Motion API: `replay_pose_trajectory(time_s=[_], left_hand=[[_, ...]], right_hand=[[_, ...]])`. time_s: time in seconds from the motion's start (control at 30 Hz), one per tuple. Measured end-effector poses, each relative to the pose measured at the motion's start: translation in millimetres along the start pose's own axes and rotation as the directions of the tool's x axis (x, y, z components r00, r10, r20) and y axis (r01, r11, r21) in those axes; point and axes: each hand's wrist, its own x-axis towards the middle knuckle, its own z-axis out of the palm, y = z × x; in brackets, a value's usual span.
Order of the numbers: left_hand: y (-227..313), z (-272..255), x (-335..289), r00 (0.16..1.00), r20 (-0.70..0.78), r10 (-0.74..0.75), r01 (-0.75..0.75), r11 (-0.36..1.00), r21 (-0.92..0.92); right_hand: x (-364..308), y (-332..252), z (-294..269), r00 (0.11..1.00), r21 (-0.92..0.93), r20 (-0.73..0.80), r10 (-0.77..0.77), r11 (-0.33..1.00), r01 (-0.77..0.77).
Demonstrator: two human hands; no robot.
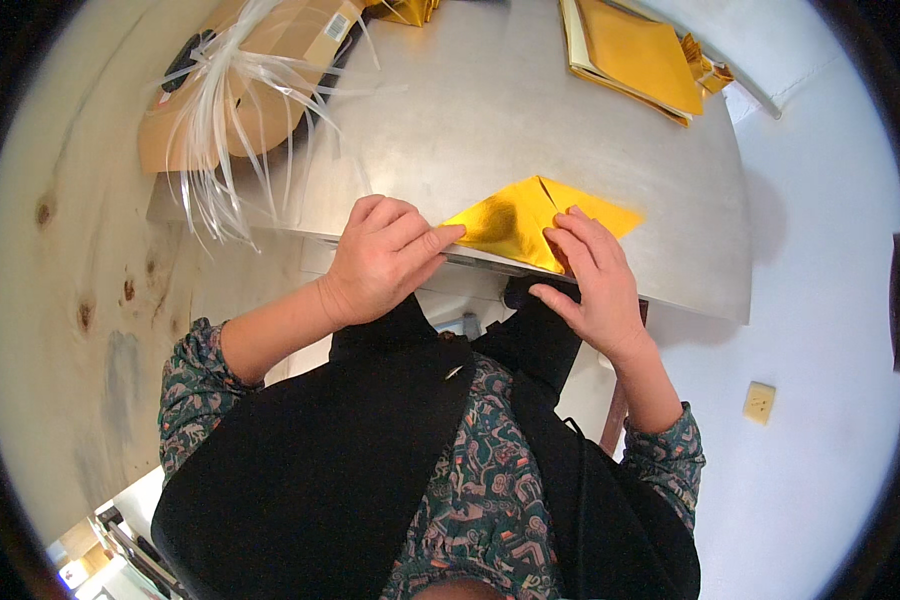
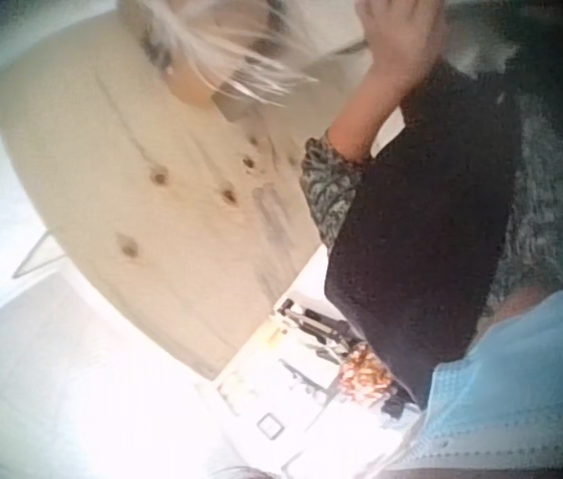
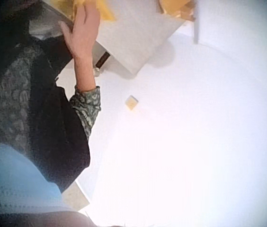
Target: The person folds a rectangular sheet of gold-colored paper by hand on a table, creating a star-shaped origami object. They repeat the folding process with a second sheet.
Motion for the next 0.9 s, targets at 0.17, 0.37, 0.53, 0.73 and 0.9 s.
replay_pose_trajectory(time_s=[0.17,0.37,0.53,0.73,0.9], left_hand=[[-6,-5,3,0.999,-0.026,0.024,-0.025,0.998,-0.058],[-10,-21,23,0.985,-0.005,-0.170,0.156,0.916,-0.369],[-37,-21,62,0.846,0.371,-0.382,0.525,0.480,-0.703],[-40,18,72,0.963,-0.040,-0.266,0.264,0.963,-0.054],[-1,59,74,0.982,0.002,-0.187,0.180,0.943,-0.280]], right_hand=[[0,5,-6,0.996,0.039,-0.026,-0.083,0.996,0.084],[11,5,-30,0.989,0.136,-0.146,0.030,0.991,-0.010],[46,29,-43,0.948,0.433,0.044,0.315,0.849,-0.302],[76,54,-6,0.975,0.306,0.015,0.219,0.928,-0.213],[80,62,-1,0.990,0.133,0.016,0.141,0.981,-0.142]])
